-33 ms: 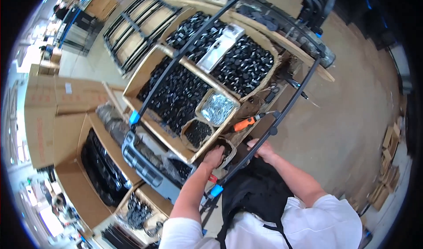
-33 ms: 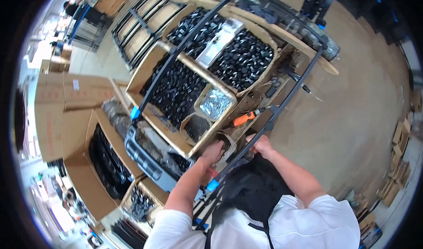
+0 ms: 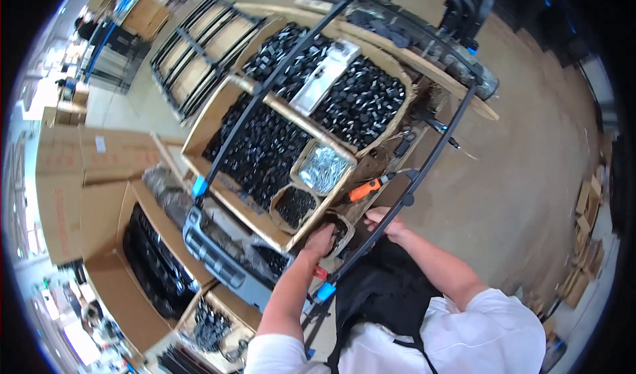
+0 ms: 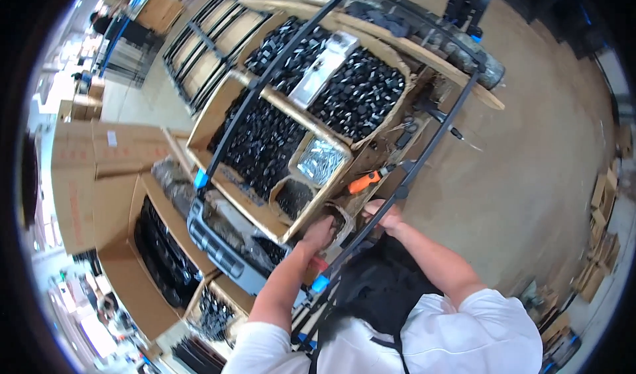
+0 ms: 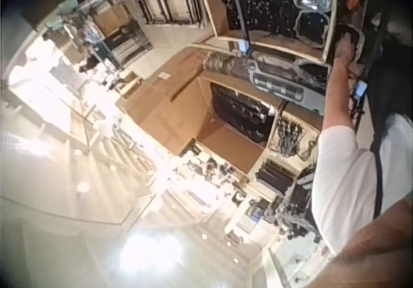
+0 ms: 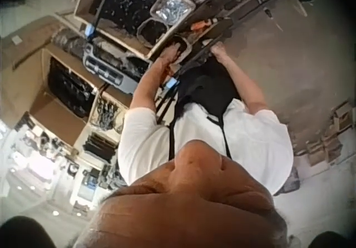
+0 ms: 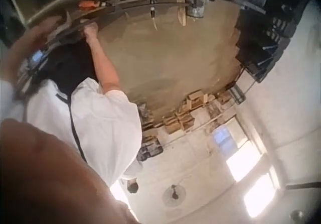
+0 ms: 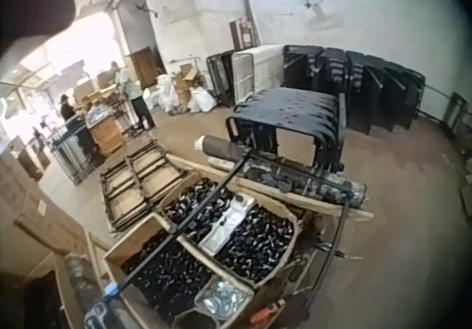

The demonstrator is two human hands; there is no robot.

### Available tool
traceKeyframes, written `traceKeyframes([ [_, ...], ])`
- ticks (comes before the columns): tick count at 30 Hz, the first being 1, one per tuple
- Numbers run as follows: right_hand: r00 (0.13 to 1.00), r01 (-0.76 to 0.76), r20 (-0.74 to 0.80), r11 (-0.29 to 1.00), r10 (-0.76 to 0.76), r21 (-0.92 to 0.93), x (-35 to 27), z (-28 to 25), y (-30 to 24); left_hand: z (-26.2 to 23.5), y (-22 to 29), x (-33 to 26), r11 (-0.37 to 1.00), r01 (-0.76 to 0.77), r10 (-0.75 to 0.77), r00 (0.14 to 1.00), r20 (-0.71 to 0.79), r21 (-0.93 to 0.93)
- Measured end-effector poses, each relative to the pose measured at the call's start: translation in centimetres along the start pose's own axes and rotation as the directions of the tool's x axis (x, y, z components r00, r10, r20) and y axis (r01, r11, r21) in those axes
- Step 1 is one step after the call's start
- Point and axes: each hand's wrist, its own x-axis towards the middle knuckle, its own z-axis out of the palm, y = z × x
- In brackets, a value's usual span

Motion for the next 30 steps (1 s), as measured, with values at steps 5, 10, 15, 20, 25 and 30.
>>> traceKeyframes([
  [5,0.977,-0.029,-0.193,0.951,0.093,0.309,7.8,5.8,0.2,0.9,-0.3,0.8,0.939,0.227,-0.25,0.967,-0.059,-0.257],
  [10,0.873,-0.06,-0.474,0.991,0.111,0.121,9.2,8.3,-2.2,0.6,-0.8,0.4,0.953,0.173,-0.195,0.978,-0.069,-0.249],
  [15,0.835,0.278,-0.54,0.929,-0.109,0.242,8.5,8.1,-2.5,-0.5,1.1,-0.3,0.915,0.26,-0.288,0.957,-0.047,-0.309],
  [20,0.994,-0.07,0.112,0.863,0.015,0.5,6.9,-2.4,-2.9,-1.7,3.0,0.1,0.602,0.396,-0.397,0.902,0.17,-0.693],
  [25,0.996,0.039,0.053,0.862,-0.076,0.505,-3.7,-2.9,-5.6,-3.4,3.5,-2.7,0.264,0.301,-0.25,0.939,0.236,-0.916],
  [30,0.935,0.354,-0.116,0.868,-0.335,0.348,-10.6,-5.4,-0.8,-5.2,5.2,-6.7,0.074,0.166,-0.085,0.984,0.159,-0.983],
])
